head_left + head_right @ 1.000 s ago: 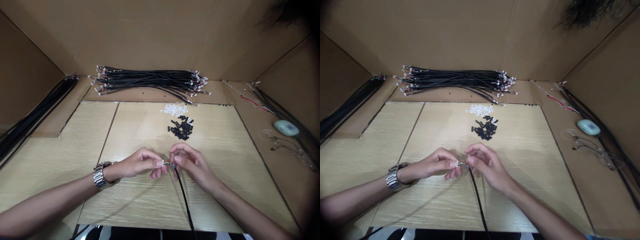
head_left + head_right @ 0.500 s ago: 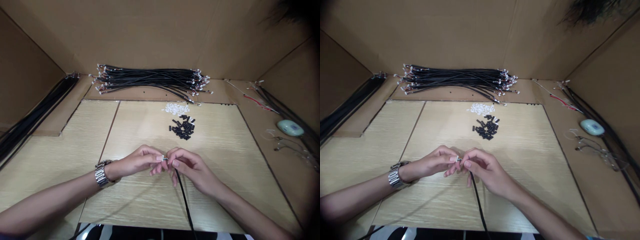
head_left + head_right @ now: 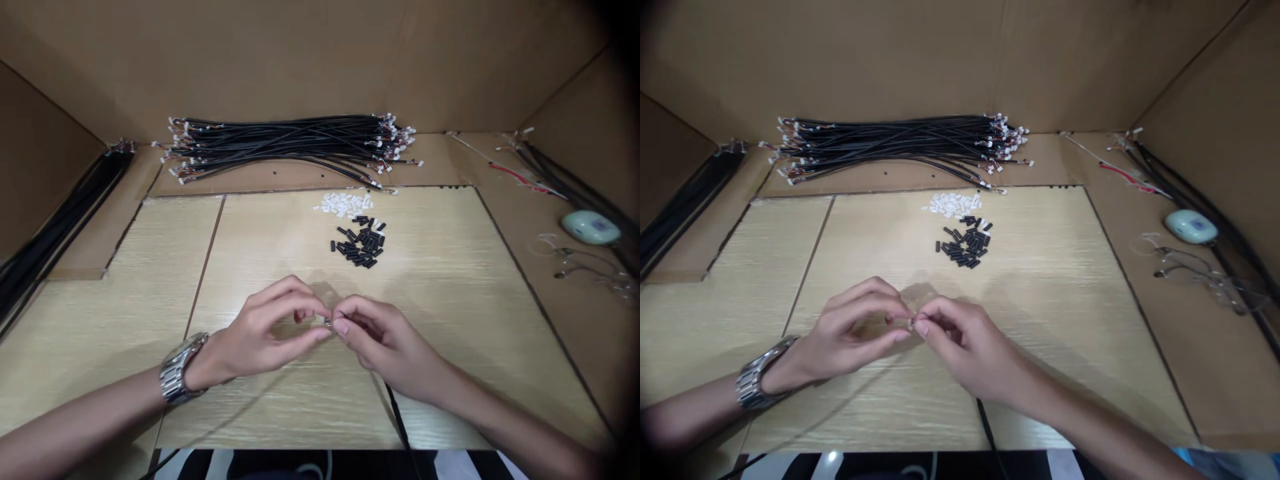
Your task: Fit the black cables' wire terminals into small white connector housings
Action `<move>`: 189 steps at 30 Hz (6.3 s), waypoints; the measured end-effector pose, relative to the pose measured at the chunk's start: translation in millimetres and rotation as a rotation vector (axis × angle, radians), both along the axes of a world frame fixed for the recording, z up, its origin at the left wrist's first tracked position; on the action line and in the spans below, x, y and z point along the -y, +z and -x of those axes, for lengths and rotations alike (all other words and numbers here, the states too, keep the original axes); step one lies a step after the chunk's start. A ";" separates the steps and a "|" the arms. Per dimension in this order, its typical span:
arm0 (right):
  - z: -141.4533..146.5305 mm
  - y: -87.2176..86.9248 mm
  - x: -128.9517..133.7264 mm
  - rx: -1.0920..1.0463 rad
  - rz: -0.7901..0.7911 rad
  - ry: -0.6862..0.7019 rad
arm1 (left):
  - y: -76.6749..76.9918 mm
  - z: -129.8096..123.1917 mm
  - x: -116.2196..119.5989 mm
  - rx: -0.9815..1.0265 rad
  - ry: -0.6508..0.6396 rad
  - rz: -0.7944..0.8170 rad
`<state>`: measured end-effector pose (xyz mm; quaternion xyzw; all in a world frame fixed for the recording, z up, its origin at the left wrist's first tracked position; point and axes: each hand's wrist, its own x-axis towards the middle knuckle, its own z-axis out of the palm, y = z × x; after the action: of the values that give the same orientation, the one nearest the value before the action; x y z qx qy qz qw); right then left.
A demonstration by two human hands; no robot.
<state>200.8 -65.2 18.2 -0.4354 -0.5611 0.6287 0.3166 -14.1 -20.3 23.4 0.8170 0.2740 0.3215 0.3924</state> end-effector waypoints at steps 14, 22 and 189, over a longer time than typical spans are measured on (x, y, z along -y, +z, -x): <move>2.8 -6.4 -0.3 0.113 -0.245 -0.130 | -0.1 -12.8 9.9 0.025 0.125 0.505; 3.9 -9.4 2.4 0.036 -0.155 -0.129 | -9.7 -14.8 18.5 0.113 0.158 0.606; 5.1 3.2 20.4 0.203 -0.500 -0.053 | 20.5 -8.0 -13.8 -0.125 -0.139 1.247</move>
<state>195.7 -85.5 21.4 -0.4192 -0.7162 0.4153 0.3727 -6.1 -6.5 43.8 0.4679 0.3785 0.0267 0.7982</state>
